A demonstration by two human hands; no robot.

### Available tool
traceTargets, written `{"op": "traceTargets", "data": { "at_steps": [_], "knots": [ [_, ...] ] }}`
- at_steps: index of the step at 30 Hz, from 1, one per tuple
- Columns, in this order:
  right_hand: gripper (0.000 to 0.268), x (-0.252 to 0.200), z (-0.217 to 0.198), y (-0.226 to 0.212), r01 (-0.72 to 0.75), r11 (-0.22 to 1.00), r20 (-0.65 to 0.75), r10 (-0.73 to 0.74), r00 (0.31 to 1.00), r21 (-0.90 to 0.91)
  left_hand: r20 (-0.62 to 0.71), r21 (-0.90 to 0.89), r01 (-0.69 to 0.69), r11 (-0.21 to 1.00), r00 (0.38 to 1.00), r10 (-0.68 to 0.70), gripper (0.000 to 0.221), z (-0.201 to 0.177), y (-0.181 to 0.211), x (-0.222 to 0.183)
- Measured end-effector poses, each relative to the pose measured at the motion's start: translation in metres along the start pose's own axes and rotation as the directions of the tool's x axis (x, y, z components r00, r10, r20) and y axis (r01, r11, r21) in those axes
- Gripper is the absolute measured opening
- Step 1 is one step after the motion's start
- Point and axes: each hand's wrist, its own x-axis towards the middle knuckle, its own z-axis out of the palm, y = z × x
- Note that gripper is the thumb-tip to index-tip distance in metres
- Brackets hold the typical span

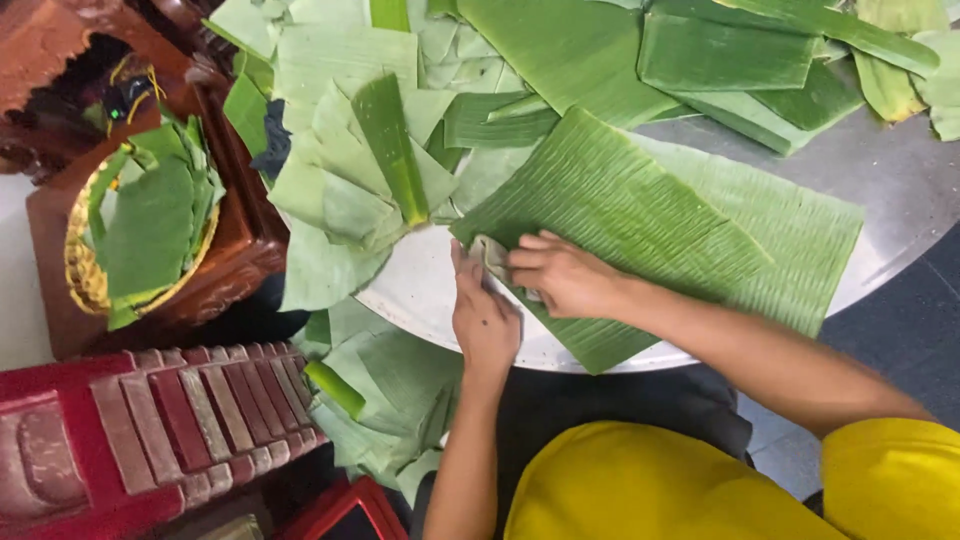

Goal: Wiping individual banana leaves with a cloth on a metal table to clean them for food preparation.

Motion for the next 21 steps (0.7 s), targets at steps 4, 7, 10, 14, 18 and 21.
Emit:
{"op": "traceTargets", "data": {
  "at_steps": [4, 7, 10, 14, 18, 21],
  "knots": [
    [0.026, -0.033, -0.025, -0.026, 0.036, 0.999, 0.096, -0.032, 0.995, -0.032, 0.023, -0.053, 0.017, 0.998, 1.0, -0.016, 0.052, 0.003, -0.001, -0.002],
    [0.012, -0.054, -0.045, -0.049, 0.075, 0.996, 0.093, -0.071, 0.993, -0.042, 0.073, -0.069, 0.05, 0.996, 0.996, -0.045, 0.054, 0.0, 0.001, 0.0],
    [0.014, -0.072, -0.067, -0.074, 0.009, 1.0, 0.118, -0.006, 0.993, -0.023, 0.118, -0.088, 0.067, 0.994, 0.991, -0.056, 0.057, -0.005, 0.005, 0.002],
    [0.009, -0.094, -0.084, -0.096, 0.004, 0.999, 0.064, -0.002, 0.998, -0.036, 0.085, -0.074, 0.019, 0.997, 0.996, -0.013, 0.052, -0.009, 0.013, 0.002],
    [0.02, -0.091, -0.107, -0.114, -0.282, 0.948, -0.129, 0.301, 0.945, 0.145, 0.019, 0.015, -0.315, 0.949, 0.949, 0.315, 0.025, -0.009, 0.031, -0.012],
    [0.03, -0.09, -0.103, -0.107, -0.408, 0.913, -0.369, 0.374, 0.851, -0.014, 0.132, -0.117, -0.467, 0.877, 0.867, 0.48, 0.035, 0.001, 0.063, -0.061]
  ]
}}
